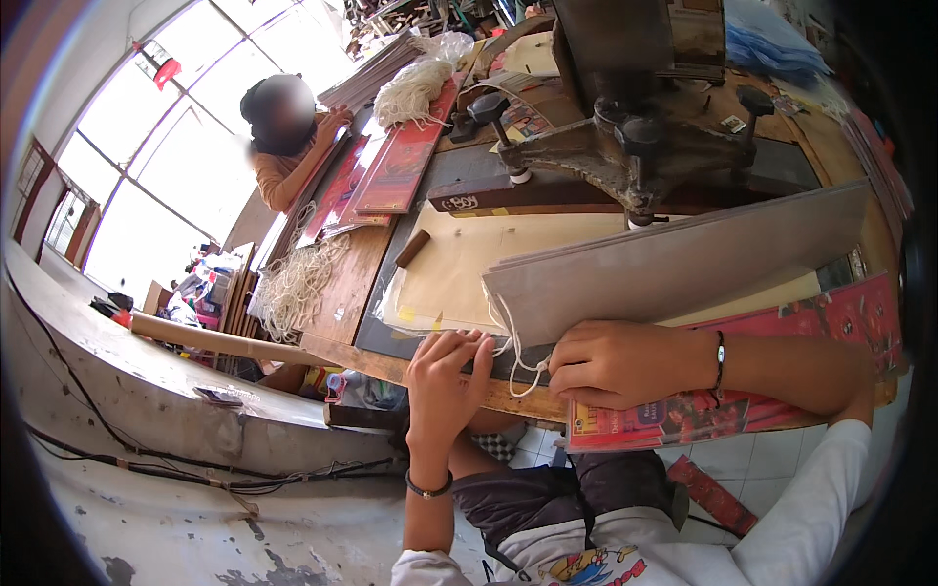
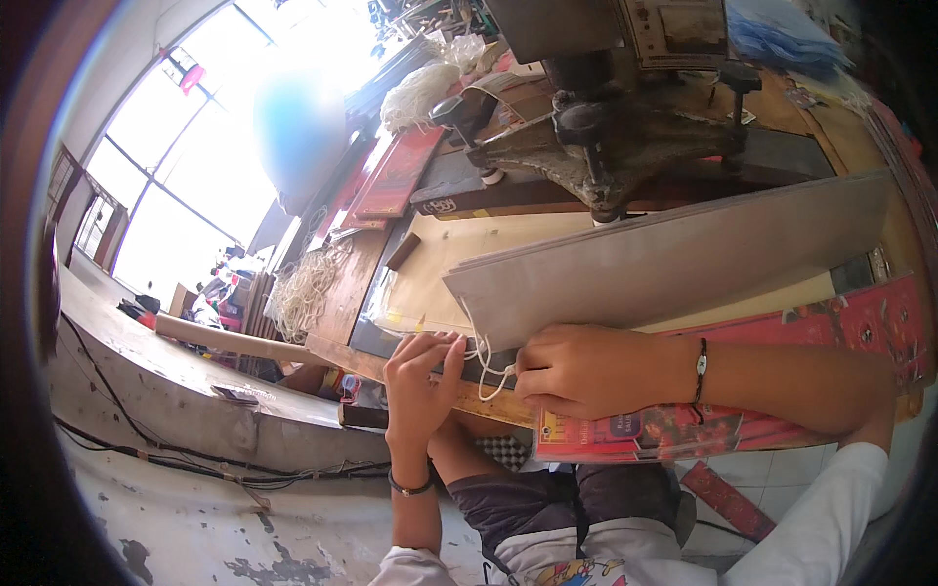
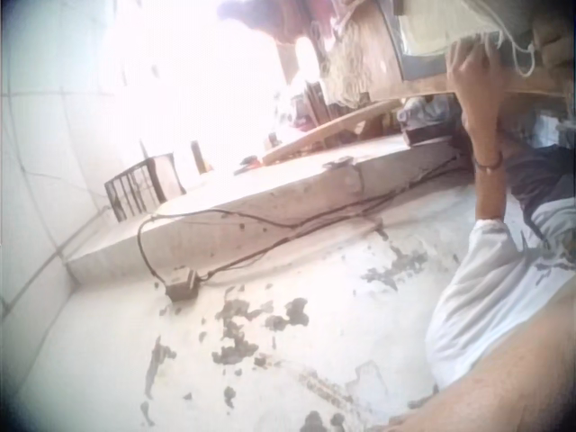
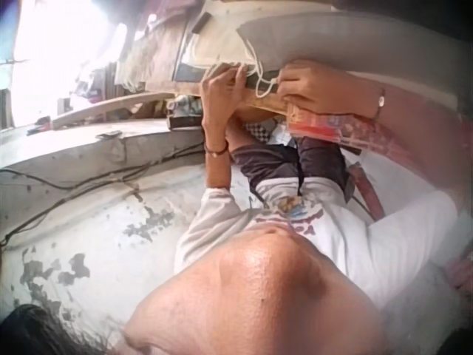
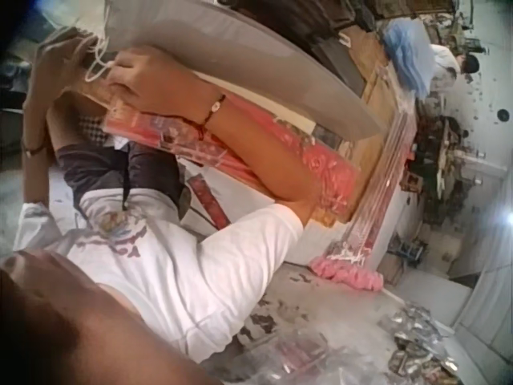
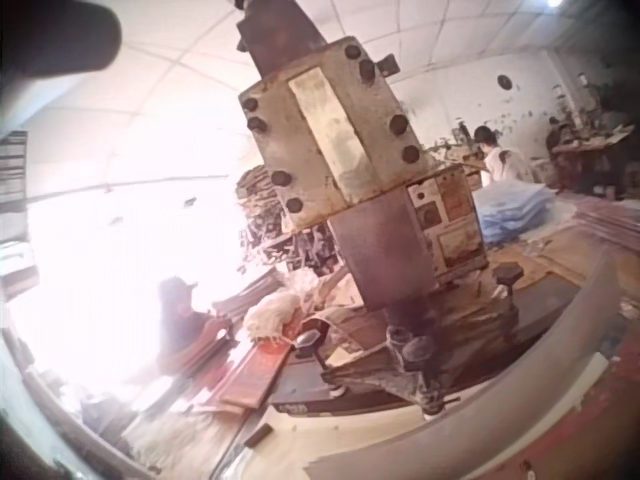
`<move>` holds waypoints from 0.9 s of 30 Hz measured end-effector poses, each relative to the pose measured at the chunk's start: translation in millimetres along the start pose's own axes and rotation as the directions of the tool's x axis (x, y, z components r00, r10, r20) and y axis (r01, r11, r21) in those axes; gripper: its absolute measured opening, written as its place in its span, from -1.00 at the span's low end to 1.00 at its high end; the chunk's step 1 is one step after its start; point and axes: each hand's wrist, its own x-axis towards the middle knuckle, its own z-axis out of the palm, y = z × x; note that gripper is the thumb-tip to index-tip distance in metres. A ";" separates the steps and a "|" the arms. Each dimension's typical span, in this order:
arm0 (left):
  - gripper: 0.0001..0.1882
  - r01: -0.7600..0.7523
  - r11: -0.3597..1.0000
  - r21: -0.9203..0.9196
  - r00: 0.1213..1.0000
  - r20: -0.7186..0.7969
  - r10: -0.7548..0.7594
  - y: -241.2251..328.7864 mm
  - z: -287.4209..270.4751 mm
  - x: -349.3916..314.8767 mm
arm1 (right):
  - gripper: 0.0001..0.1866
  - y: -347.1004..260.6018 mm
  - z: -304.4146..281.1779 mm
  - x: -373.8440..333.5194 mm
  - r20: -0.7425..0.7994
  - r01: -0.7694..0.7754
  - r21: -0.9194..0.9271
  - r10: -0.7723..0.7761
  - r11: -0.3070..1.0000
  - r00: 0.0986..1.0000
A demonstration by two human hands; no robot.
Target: The person threads a white cord through holes in a pink cardstock cover and a stack of paper, then ties the cord to bind the materials together.
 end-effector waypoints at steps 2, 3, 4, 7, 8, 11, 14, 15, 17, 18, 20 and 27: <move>-0.88 -0.037 0.999 0.019 0.999 0.008 0.036 0.9 -3.0 -2.2 | -0.84 -0.4 3.2 -0.3 -0.007 -0.002 0.007 0.002 1.000 1.000; -0.88 -0.059 0.998 0.025 0.998 -0.008 0.059 -2.2 -2.6 -4.4 | -0.84 -0.1 3.5 0.3 -0.001 -0.001 -0.003 0.001 1.000 1.000; -0.88 -0.082 0.996 0.031 0.996 -0.024 0.083 -5.4 -2.1 -6.2 | -0.84 0.6 0.8 1.2 0.004 -0.001 -0.013 0.001 1.000 1.000; -0.87 -0.070 0.994 -0.087 0.997 -0.018 0.069 -17.6 3.6 -1.3 | -0.83 1.3 2.2 -2.1 -0.006 -0.009 -0.016 0.009 1.000 1.000; -0.86 -0.045 0.995 -0.090 0.998 0.028 0.048 -25.0 0.8 5.0 | -0.84 0.1 1.4 -3.4 -0.008 -0.012 -0.016 0.012 1.000 1.000; -0.86 0.052 0.992 -0.112 0.997 0.071 -0.044 -52.8 -5.2 23.4 | -0.85 -1.9 0.7 1.3 0.003 -0.007 -0.003 0.007 1.000 1.000; -0.91 0.156 0.981 -0.117 0.987 0.045 -0.152 -63.6 -1.1 31.0 | -0.87 -1.1 0.4 5.9 0.001 0.009 0.002 -0.009 1.000 1.000; -0.90 0.060 0.996 -0.069 0.995 0.079 -0.054 -60.4 -1.2 30.5 | -0.87 -0.8 0.2 4.8 0.005 -0.005 0.004 0.005 1.000 1.000; -0.89 -0.135 0.991 0.019 0.978 0.161 0.131 -48.1 -2.8 28.0 | -0.87 -1.5 -1.9 -0.1 0.014 -0.030 0.012 0.030 0.999 0.999; -0.86 -0.102 0.994 -0.041 0.978 0.179 0.107 -45.2 -4.9 24.0 | -0.87 -1.9 -2.6 0.1 0.015 -0.031 0.017 0.031 0.999 0.999; -0.85 -0.148 0.985 -0.089 0.969 0.185 0.163 -49.1 -11.4 21.1 | -0.87 -2.4 -4.1 1.5 0.029 -0.040 0.023 0.040 0.999 0.999; -0.91 0.046 0.998 -0.036 0.994 0.097 -0.043 -49.7 -5.6 17.7 | -0.87 -3.5 -1.9 2.8 0.034 -0.038 0.021 0.038 0.999 0.999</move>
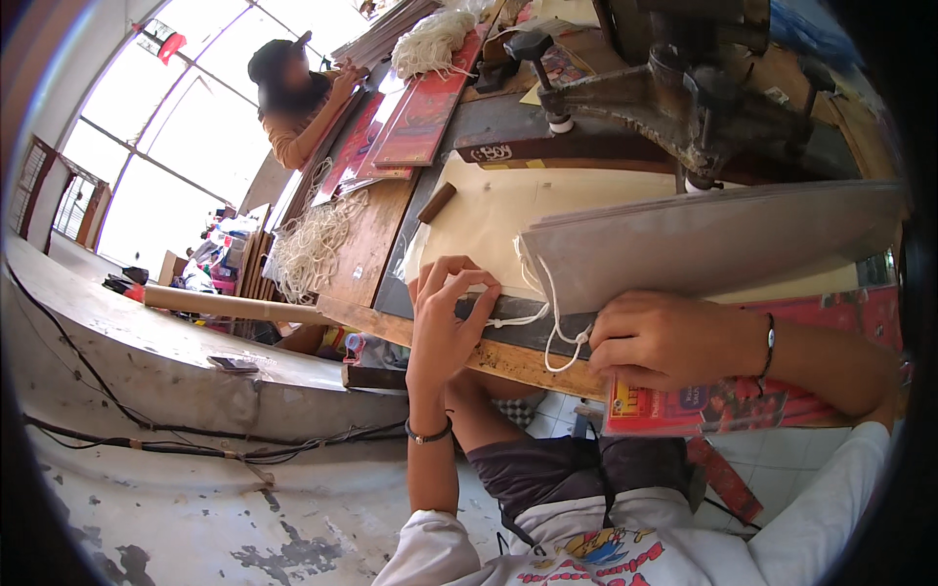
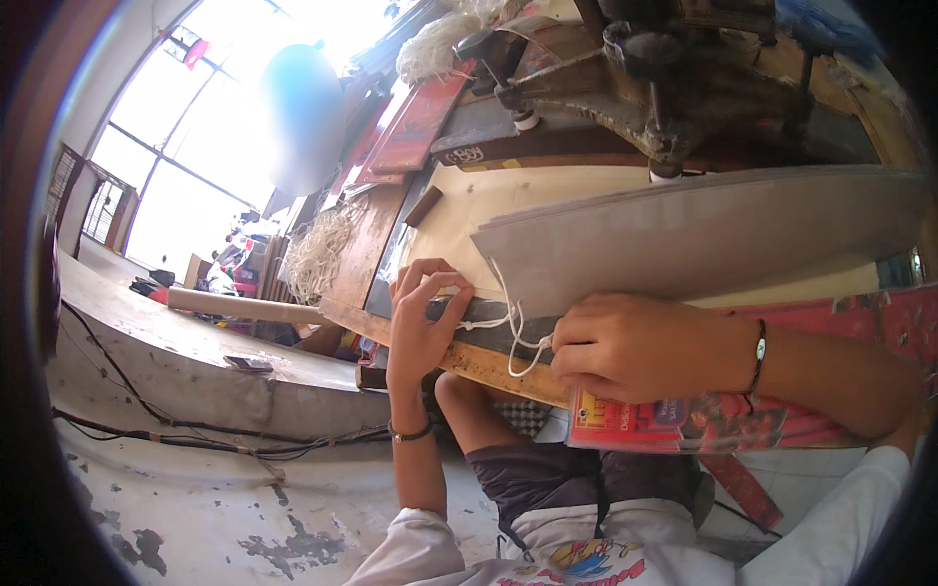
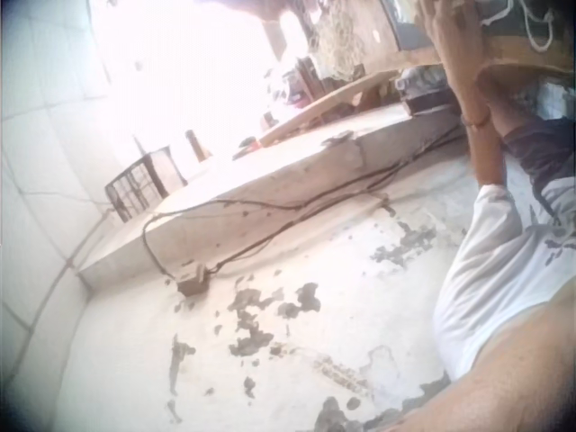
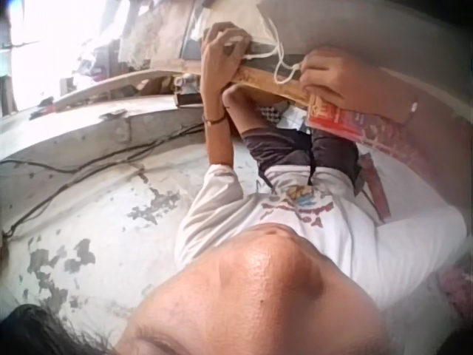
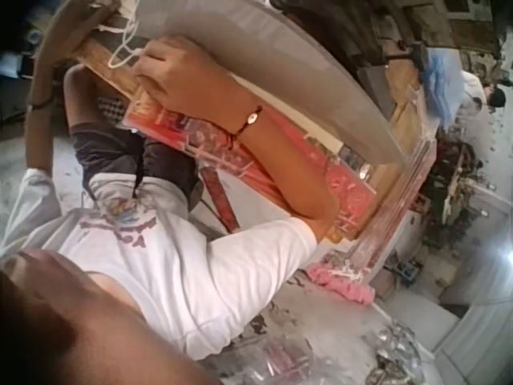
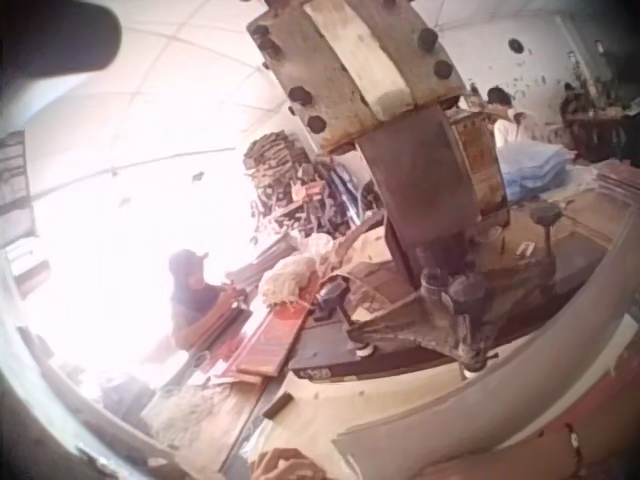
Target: The person threads a white cord through holes in a pink cardstock cover and a stack of paper, then ties the cord to bind the materials together.
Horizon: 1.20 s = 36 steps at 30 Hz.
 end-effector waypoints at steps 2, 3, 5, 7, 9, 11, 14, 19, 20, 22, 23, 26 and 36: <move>-0.92 -0.077 0.997 -0.012 0.995 0.056 0.078 0.4 -2.7 0.2 | -0.88 -0.7 -2.6 -1.7 -0.012 -0.011 -0.011 0.011 1.000 1.000; -0.93 -0.149 0.988 -0.051 0.981 0.118 0.154 1.6 -7.3 0.7 | -0.88 -0.5 -2.7 -2.4 -0.020 -0.008 -0.017 0.007 1.000 1.000; -0.93 -0.226 0.969 -0.101 0.954 0.178 0.241 0.8 -11.0 -0.7 | -0.88 0.1 -2.7 -1.0 -0.032 -0.001 -0.031 0.000 1.000 0.999; -0.93 -0.245 0.963 -0.112 0.948 0.181 0.262 -0.4 -10.7 -3.6 | -0.88 1.7 0.9 -0.5 -0.050 0.016 -0.016 -0.017 1.000 0.999; -0.92 -0.107 0.994 0.013 0.993 0.047 0.106 -1.7 -3.9 -4.5 | -0.87 2.0 0.8 0.2 -0.055 0.030 -0.020 -0.032 0.999 0.998; -0.90 -0.015 0.996 0.090 0.997 -0.071 0.021 -3.6 5.0 -3.8 | -0.87 2.2 1.1 -0.3 -0.048 0.030 -0.029 -0.031 0.999 0.998; -0.90 -0.084 0.994 0.066 0.996 0.022 0.083 -1.0 1.0 -2.2 | -0.87 3.0 1.4 -1.4 -0.058 0.035 -0.031 -0.036 0.999 0.998; -0.89 -0.186 0.982 -0.034 0.976 0.112 0.188 8.7 -3.3 -7.0 | -0.87 0.8 0.3 -1.1 -0.047 0.018 -0.024 -0.019 1.000 0.999; -0.88 -0.157 0.987 -0.018 0.983 0.088 0.158 6.6 -2.9 -9.4 | -0.87 1.4 0.8 1.4 -0.041 0.022 -0.016 -0.023 1.000 0.999; -0.89 0.006 1.000 -0.028 1.000 0.019 -0.005 2.6 3.5 -4.0 | -0.88 3.6 1.6 3.4 -0.027 0.010 0.007 -0.010 1.000 1.000; -0.89 0.083 0.996 -0.042 0.996 -0.024 -0.084 3.7 5.6 -1.6 | -0.88 1.6 -0.7 2.7 -0.015 0.006 0.009 -0.006 1.000 1.000; -0.90 -0.065 0.998 0.010 0.998 -0.001 0.065 7.6 2.0 -3.2 | -0.89 -3.6 -4.0 0.1 0.010 -0.027 -0.016 0.027 1.000 1.000; -0.87 -0.158 0.984 -0.081 0.987 -0.008 0.158 2.9 2.2 -10.6 | -0.87 -5.2 -7.9 6.7 0.035 -0.019 -0.058 0.021 0.998 0.999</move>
